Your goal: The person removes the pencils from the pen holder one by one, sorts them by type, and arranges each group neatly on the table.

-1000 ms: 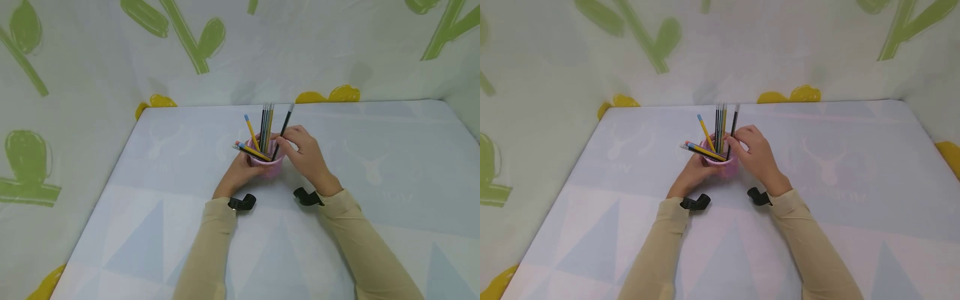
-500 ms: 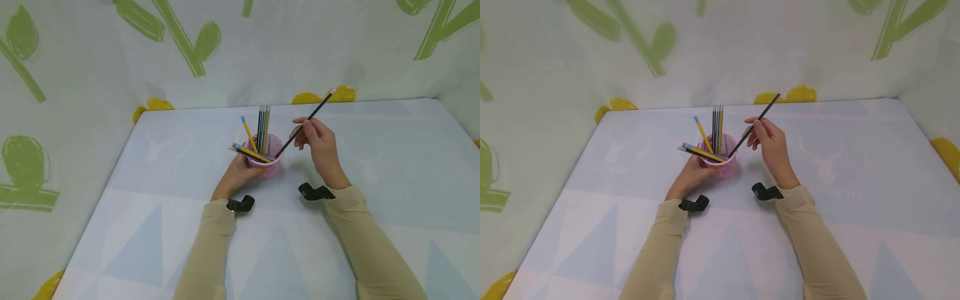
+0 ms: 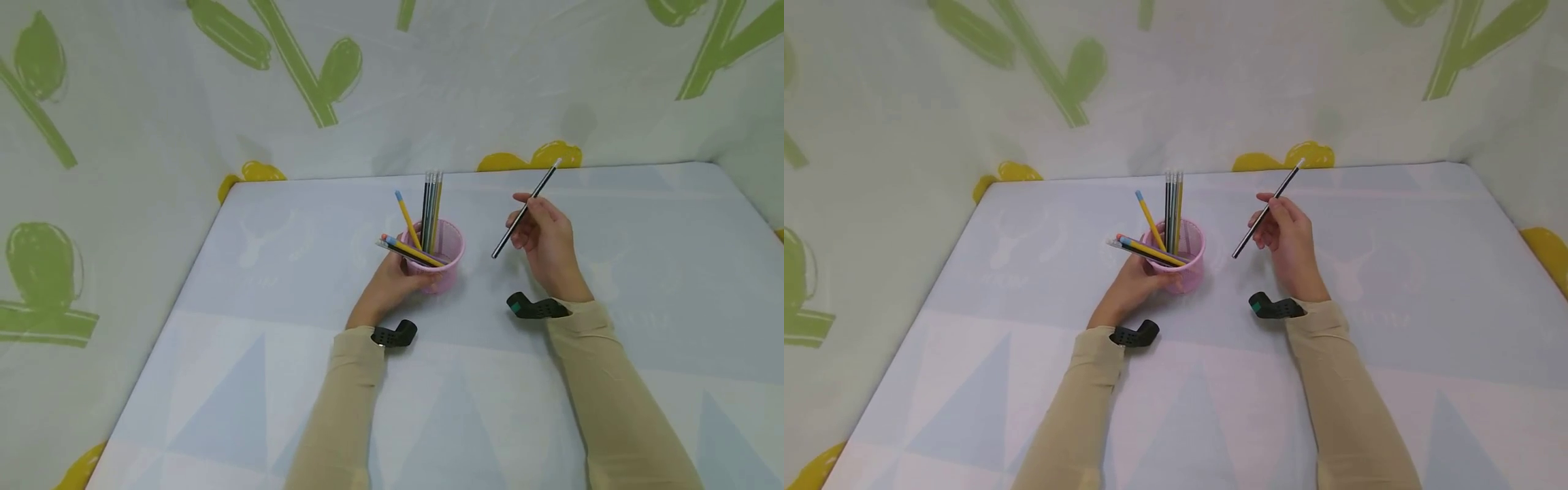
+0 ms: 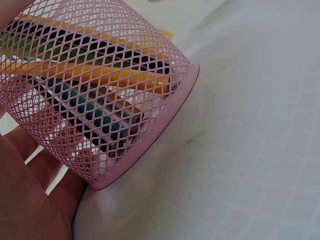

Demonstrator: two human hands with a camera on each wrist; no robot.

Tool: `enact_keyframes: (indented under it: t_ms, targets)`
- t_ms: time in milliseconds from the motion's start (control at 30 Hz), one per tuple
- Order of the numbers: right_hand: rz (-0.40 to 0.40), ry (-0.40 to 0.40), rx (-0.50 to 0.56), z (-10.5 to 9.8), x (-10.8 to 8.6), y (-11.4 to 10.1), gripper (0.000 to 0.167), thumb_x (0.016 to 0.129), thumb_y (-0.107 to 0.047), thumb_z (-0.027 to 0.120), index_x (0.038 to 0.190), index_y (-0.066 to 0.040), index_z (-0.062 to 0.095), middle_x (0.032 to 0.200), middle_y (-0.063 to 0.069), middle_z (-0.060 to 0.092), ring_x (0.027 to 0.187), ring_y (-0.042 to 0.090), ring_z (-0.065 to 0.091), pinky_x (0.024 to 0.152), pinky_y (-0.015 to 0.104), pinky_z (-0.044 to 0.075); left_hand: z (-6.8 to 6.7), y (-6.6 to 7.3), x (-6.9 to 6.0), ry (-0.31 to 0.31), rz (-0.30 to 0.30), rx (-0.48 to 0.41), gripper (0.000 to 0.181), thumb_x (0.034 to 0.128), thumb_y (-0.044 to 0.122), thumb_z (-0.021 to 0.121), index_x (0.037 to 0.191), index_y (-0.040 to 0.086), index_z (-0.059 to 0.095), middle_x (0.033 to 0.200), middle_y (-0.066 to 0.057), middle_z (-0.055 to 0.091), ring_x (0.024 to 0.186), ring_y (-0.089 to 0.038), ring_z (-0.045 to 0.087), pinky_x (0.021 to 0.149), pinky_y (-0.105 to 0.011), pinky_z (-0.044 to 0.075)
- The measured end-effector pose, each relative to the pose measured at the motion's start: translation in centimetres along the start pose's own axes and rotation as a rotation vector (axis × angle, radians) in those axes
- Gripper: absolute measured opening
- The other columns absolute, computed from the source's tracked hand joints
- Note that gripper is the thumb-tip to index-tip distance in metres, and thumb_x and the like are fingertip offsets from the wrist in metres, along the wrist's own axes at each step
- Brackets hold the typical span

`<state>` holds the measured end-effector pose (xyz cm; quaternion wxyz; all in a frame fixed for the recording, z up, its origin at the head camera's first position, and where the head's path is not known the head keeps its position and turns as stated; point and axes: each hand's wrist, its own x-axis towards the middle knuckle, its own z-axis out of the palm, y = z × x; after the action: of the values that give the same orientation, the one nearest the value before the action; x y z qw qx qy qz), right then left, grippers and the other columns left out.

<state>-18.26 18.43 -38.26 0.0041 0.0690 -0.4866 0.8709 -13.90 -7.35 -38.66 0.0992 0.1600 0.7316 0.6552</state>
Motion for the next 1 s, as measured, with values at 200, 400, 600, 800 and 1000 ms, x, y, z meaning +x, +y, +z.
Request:
enact_keyframes:
  t_ms: [200, 400, 600, 800, 1000]
  targets:
    - [0.218, 0.011, -0.213, -1.9, -0.1, 0.1, 0.042, 0.092, -0.019, 0.049, 0.128, 0.001, 0.040, 0.076, 0.010, 0.059, 0.053, 0.016, 0.044, 0.047, 0.020, 0.044, 0.2, -0.3, 0.0, 0.005, -0.020, 0.017, 0.085, 0.0717, 0.006, 0.073, 0.139, 0.029, 0.027, 0.125, 0.001, 0.047, 0.109, -0.012, 0.046, 0.094, -0.029, 0.036]
    - [0.308, -0.048, -0.358, -3.4, -0.3, 0.3, 0.049, 0.092, -0.019, 0.050, 0.135, -0.003, 0.033, 0.075, 0.008, 0.059, 0.051, 0.014, 0.045, 0.047, 0.020, 0.043, 0.3, -0.5, -0.2, -0.001, -0.029, 0.007, 0.085, 0.0718, 0.007, 0.074, 0.139, 0.030, 0.027, 0.124, -0.002, 0.048, 0.107, -0.012, 0.047, 0.093, -0.029, 0.037]
    - [0.292, -0.132, -0.321, -4.5, -0.2, 0.5, 0.056, 0.091, -0.017, 0.052, 0.140, -0.011, 0.025, 0.084, 0.013, 0.055, 0.053, 0.014, 0.045, 0.047, 0.019, 0.044, 0.3, -0.4, -0.3, 0.022, -0.024, 0.030, 0.085, 0.0703, 0.008, 0.075, 0.138, 0.030, 0.028, 0.125, 0.001, 0.047, 0.110, -0.012, 0.045, 0.095, -0.031, 0.034]
    - [0.332, -0.161, -0.366, -4.1, -0.1, 0.2, 0.057, 0.092, -0.017, 0.049, 0.141, -0.011, 0.022, 0.090, 0.013, 0.054, 0.057, 0.013, 0.045, 0.049, 0.019, 0.043, 0.1, -0.5, -0.4, 0.039, -0.036, 0.051, 0.085, 0.0690, 0.011, 0.076, 0.137, 0.031, 0.029, 0.126, 0.006, 0.046, 0.112, -0.010, 0.043, 0.097, -0.029, 0.032]
    - [0.331, -0.187, -0.559, -3.5, 0.2, -0.5, 0.055, 0.093, -0.023, 0.047, 0.140, -0.009, 0.024, 0.087, 0.016, 0.057, 0.057, 0.016, 0.045, 0.052, 0.021, 0.044, 0.2, -0.3, 0.0, 0.028, -0.011, 0.038, 0.085, 0.0707, 0.010, 0.075, 0.138, 0.031, 0.028, 0.125, 0.003, 0.047, 0.111, -0.012, 0.045, 0.096, -0.030, 0.034]
